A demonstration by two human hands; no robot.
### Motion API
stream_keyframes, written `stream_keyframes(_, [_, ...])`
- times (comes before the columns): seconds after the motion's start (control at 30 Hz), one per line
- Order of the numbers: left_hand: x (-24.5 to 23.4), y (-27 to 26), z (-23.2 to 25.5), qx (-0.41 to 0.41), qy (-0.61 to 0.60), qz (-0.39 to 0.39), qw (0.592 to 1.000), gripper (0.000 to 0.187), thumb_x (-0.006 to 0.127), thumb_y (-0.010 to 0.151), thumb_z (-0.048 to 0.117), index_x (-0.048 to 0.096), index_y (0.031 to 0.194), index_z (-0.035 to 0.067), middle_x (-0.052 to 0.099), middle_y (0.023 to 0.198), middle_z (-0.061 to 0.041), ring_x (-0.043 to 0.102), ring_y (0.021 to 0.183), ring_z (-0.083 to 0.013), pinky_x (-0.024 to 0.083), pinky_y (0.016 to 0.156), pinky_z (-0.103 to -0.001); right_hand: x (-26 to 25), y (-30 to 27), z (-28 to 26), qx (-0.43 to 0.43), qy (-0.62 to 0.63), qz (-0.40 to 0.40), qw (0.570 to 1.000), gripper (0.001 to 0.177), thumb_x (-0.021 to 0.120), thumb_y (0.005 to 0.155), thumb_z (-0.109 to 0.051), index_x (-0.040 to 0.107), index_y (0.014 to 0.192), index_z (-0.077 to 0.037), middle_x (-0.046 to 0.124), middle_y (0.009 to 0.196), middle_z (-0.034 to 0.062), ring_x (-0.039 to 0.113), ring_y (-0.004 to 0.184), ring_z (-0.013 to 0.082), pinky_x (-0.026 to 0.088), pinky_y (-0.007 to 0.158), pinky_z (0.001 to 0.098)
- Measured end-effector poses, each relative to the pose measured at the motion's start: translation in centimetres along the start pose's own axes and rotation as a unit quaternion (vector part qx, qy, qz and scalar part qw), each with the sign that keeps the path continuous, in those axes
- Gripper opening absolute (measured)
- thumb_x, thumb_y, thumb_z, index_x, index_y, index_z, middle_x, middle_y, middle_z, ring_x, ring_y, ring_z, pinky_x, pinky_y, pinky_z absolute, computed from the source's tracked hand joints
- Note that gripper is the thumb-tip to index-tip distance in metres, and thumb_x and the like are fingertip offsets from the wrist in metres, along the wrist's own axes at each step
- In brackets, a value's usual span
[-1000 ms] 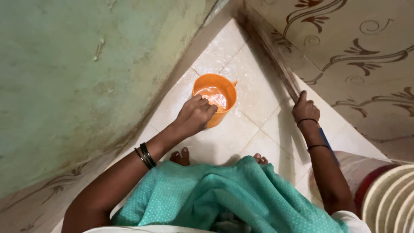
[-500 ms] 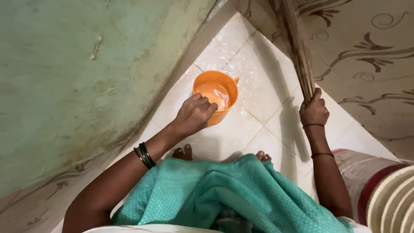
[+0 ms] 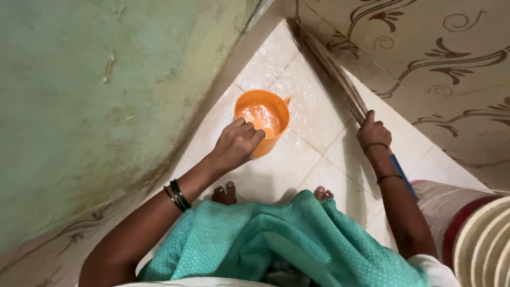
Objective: The person sweeps the floor with a broom, periodically pouring water from a mug onto the tiles and around a bucket to scrub and move debris toward a drain.
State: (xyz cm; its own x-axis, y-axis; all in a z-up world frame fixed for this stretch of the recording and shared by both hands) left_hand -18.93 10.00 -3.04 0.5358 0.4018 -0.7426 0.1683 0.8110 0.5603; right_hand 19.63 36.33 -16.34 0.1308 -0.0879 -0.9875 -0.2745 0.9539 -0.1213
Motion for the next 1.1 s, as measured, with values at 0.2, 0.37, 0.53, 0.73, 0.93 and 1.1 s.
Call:
stream_keyframes(0.2, [0.2, -0.3, -0.3, 0.002, 0.002, -0.006, 1.0, 0.019, 0.071, 0.069, -0.002, 0.064, 0.086, 0.002, 0.06, 0.067, -0.007, 0.061, 0.071, -0.0244, 0.046, 0.069, -0.037, -0.3, -0.5, 1.0, 0.003, 0.036, 0.046, 0.998, 0.04, 0.055, 0.101, -0.022, 0.043, 0.136, -0.007, 0.068, 0.093, 0.0291, 0.069, 0.074, 0.0488, 0.056, 0.065, 0.059])
stream_keyframes(0.37, [-0.2, -0.1, 0.2, -0.001, -0.003, -0.014, 1.0, 0.018, 0.072, 0.067, 0.002, 0.062, 0.082, 0.003, 0.059, 0.066, -0.01, 0.06, 0.069, -0.0261, 0.046, 0.068, -0.038, 1.2, 0.0, 0.6, -0.012, -0.013, 0.009, 1.0, 0.039, 0.054, 0.1, -0.018, 0.045, 0.137, -0.01, 0.068, 0.092, 0.0306, 0.07, 0.076, 0.0478, 0.056, 0.067, 0.0587])
stream_keyframes(0.53, [0.5, -0.6, 0.2, -0.004, 0.012, -0.016, 1.0, 0.02, 0.071, 0.069, -0.002, 0.064, 0.086, 0.003, 0.06, 0.068, -0.008, 0.062, 0.072, -0.0243, 0.046, 0.07, -0.037, -0.2, -1.2, 1.5, -0.001, 0.084, 0.087, 0.993, 0.047, 0.056, 0.098, -0.023, 0.042, 0.139, -0.005, 0.067, 0.095, 0.0304, 0.068, 0.077, 0.0488, 0.057, 0.067, 0.059])
stream_keyframes(0.73, [0.3, -0.4, 0.0, -0.005, 0.007, -0.02, 1.0, 0.018, 0.07, 0.067, 0.001, 0.063, 0.084, 0.003, 0.061, 0.069, -0.01, 0.061, 0.072, -0.0257, 0.047, 0.069, -0.038, 0.6, -0.8, 0.4, -0.012, 0.001, 0.03, 0.999, 0.044, 0.053, 0.101, -0.02, 0.043, 0.143, -0.011, 0.068, 0.092, 0.0281, 0.07, 0.074, 0.0471, 0.056, 0.065, 0.0591])
stream_keyframes(0.93, [0.9, -0.7, -0.1, -0.005, 0.004, -0.017, 1.0, 0.019, 0.069, 0.069, -0.002, 0.064, 0.086, 0.003, 0.062, 0.071, -0.008, 0.062, 0.073, -0.0245, 0.047, 0.071, -0.037, 1.1, 0.4, 0.5, -0.003, 0.002, 0.03, 1.0, 0.03, 0.055, 0.107, -0.021, 0.046, 0.132, -0.007, 0.068, 0.091, 0.0279, 0.069, 0.071, 0.0458, 0.056, 0.064, 0.0578])
stream_keyframes(1.1, [0.2, -1.0, 0.0, -0.022, -0.005, -0.022, 1.0, 0.015, 0.07, 0.07, 0.001, 0.062, 0.083, 0.004, 0.06, 0.068, -0.009, 0.061, 0.072, -0.026, 0.047, 0.07, -0.038, -1.2, -1.1, 0.7, -0.002, 0.032, 0.048, 0.998, 0.042, 0.06, 0.095, -0.02, 0.045, 0.133, -0.007, 0.067, 0.09, 0.0284, 0.068, 0.07, 0.0466, 0.056, 0.06, 0.0579])
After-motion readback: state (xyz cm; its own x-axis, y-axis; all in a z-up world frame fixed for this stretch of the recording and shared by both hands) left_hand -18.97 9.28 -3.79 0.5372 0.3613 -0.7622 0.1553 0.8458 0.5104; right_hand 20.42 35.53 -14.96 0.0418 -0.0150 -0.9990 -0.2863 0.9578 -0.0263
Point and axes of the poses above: each hand's wrist, its own y-axis towards the middle knuckle, its own x-axis out of the palm, z = x × y, the point moved 1 cm from there along y, towards the middle knuckle
